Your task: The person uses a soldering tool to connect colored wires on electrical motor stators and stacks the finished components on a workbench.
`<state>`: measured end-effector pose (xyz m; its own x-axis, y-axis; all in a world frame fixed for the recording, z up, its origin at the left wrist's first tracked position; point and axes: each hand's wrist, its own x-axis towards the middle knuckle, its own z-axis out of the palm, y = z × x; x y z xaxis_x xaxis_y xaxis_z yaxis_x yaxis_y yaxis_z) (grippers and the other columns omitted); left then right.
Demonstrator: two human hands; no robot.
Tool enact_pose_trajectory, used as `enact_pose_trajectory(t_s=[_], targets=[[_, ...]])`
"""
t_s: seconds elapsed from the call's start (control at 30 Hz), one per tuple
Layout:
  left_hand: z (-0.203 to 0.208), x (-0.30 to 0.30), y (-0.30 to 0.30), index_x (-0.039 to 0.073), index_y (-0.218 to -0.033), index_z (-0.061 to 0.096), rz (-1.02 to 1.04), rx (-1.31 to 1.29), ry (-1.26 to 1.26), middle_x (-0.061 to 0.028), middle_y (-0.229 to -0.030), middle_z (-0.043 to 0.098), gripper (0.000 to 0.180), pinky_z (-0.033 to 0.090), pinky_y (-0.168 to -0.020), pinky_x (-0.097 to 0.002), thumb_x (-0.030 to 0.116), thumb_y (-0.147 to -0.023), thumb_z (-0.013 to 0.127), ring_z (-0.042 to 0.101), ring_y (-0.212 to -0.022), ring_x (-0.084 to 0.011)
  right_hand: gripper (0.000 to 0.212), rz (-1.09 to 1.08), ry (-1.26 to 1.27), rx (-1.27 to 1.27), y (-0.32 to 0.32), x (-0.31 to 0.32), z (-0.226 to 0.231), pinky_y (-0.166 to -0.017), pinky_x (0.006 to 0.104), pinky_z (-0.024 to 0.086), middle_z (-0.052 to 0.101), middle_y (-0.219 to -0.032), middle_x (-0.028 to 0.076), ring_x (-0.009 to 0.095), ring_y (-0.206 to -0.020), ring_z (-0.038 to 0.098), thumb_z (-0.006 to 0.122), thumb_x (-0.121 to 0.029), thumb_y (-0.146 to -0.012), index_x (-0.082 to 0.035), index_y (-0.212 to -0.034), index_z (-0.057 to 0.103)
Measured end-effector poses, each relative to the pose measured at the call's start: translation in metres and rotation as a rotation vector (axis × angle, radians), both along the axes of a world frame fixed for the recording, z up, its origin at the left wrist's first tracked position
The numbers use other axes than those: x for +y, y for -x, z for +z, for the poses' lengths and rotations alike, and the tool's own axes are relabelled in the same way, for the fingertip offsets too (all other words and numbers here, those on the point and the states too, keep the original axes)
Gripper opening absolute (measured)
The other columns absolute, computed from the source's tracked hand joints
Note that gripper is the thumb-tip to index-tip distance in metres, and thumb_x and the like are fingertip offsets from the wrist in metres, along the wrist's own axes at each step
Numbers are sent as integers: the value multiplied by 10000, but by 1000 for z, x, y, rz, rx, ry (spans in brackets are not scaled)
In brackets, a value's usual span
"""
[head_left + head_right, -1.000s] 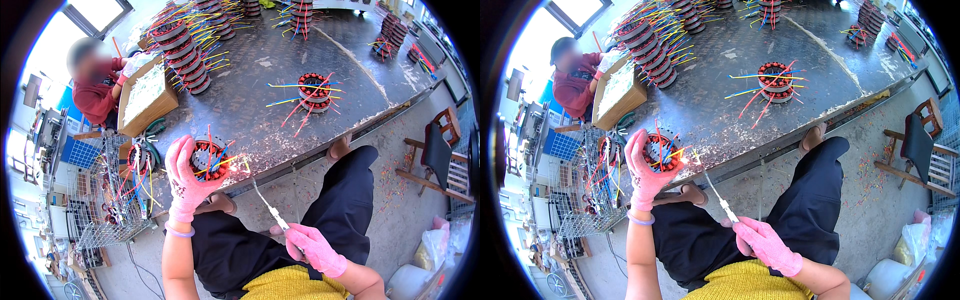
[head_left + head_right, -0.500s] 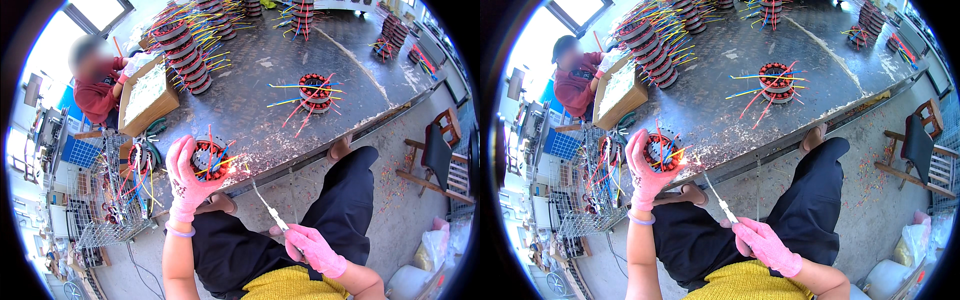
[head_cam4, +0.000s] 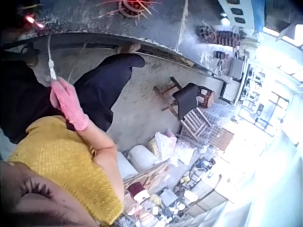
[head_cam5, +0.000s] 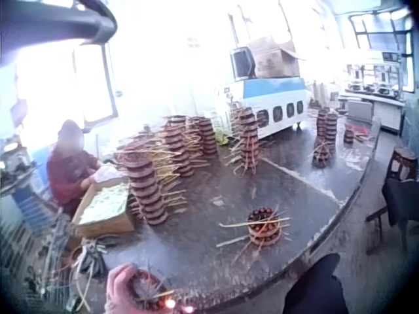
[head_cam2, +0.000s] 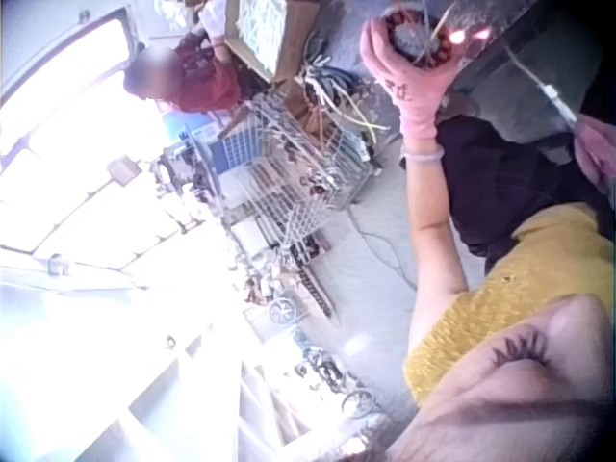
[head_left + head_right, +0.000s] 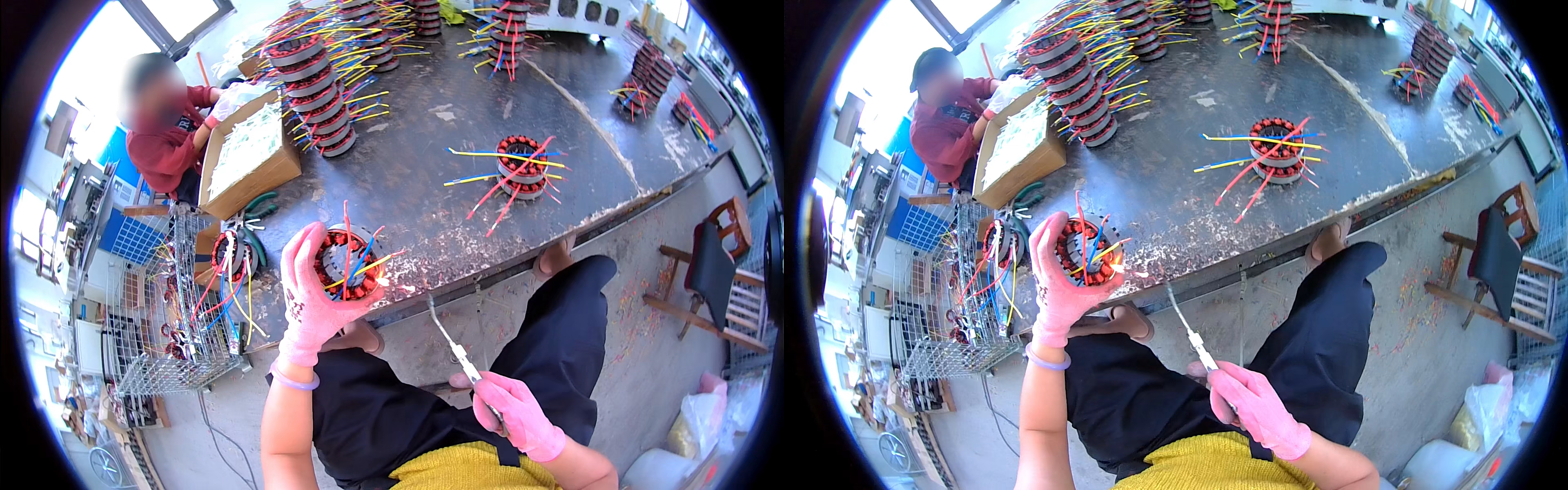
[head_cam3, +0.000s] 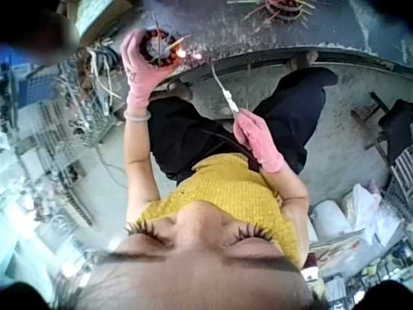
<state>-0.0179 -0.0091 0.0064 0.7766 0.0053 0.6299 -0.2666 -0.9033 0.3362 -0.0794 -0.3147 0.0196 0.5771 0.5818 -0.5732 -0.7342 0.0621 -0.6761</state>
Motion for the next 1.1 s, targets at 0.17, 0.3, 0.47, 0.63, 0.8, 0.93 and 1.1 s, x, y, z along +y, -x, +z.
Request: enact_pose_trajectory(t_s=[0.17, 0.3, 0.47, 0.63, 0.8, 0.93, 1.1], targets=[[8, -1, 3, 5, -1405, 404, -64, 159, 229, -153, -1317, 459, 1088, 417, -1055, -420, 334, -523, 950, 494, -1230, -310, 420, -62, 61, -14, -1, -11, -3, -451, 195, 257, 469, -596, -34, 34, -492, 362, 460, -267, -1040, 49, -1299, 559], [14, 0, 8, 6, -1395, 416, -132, 213, 304, -157, -1308, 462, 1087, 434, -1043, -419, 320, -511, 963, 513, -1215, -309, 431, -105, 99, -52, -4, -16, -3, -451, 199, 251, 464, -594, -41, 36, -487, 351, 476, -295, -1035, 37, -1293, 568], [19, 5, 13, 11, -1384, 426, -222, 285, 399, -170, -1291, 480, 1073, 447, -1031, -416, 331, -514, 966, 530, -1194, -319, 452, -152, 129, -78, -9, -20, -1, -454, 202, 246, 459, -589, -40, 37, -488, 350, 486, -325, -1032, 25, -1307, 564], [29, 3, 17, -1, -1357, 456, -244, 303, 383, -173, -1250, 529, 1083, 463, -1013, -416, 371, -477, 968, 554, -1172, -328, 497, -239, 119, -100, -12, -25, -5, -451, 205, 247, 480, -586, -20, 49, -490, 366, 511, -322, -1021, 87, -1301, 537], [31, 7, 16, -16, -1337, 472, -226, 316, 351, -183, -1216, 553, 1050, 484, -972, -412, 391, -498, 955, 584, -1124, -338, 530, -249, 129, -123, -14, -24, -14, -442, 227, 264, 449, -539, -4, 78, -454, 368, 527, -332, -1011, 122, -1285, 516], [20, 9, 7, -14, -1335, 475, -144, 436, 220, -194, -1215, 560, 1001, 477, -957, -431, 395, -537, 922, 583, -1107, -368, 541, -170, 213, -144, -10, -21, -12, -432, 227, 264, 463, -537, 1, 76, -436, 361, 531, -340, -1007, 125, -1282, 523], [2, 14, 2, 8, -1363, 472, -92, 482, 17, -174, -1273, 543, 974, 444, -1002, -430, 340, -552, 897, 553, -1162, -368, 404, 1, 238, -70, -12, -15, -8, -502, 182, 274, 515, -635, -50, 25, -544, 386, 499, -231, -1029, 27, -1336, 542]])
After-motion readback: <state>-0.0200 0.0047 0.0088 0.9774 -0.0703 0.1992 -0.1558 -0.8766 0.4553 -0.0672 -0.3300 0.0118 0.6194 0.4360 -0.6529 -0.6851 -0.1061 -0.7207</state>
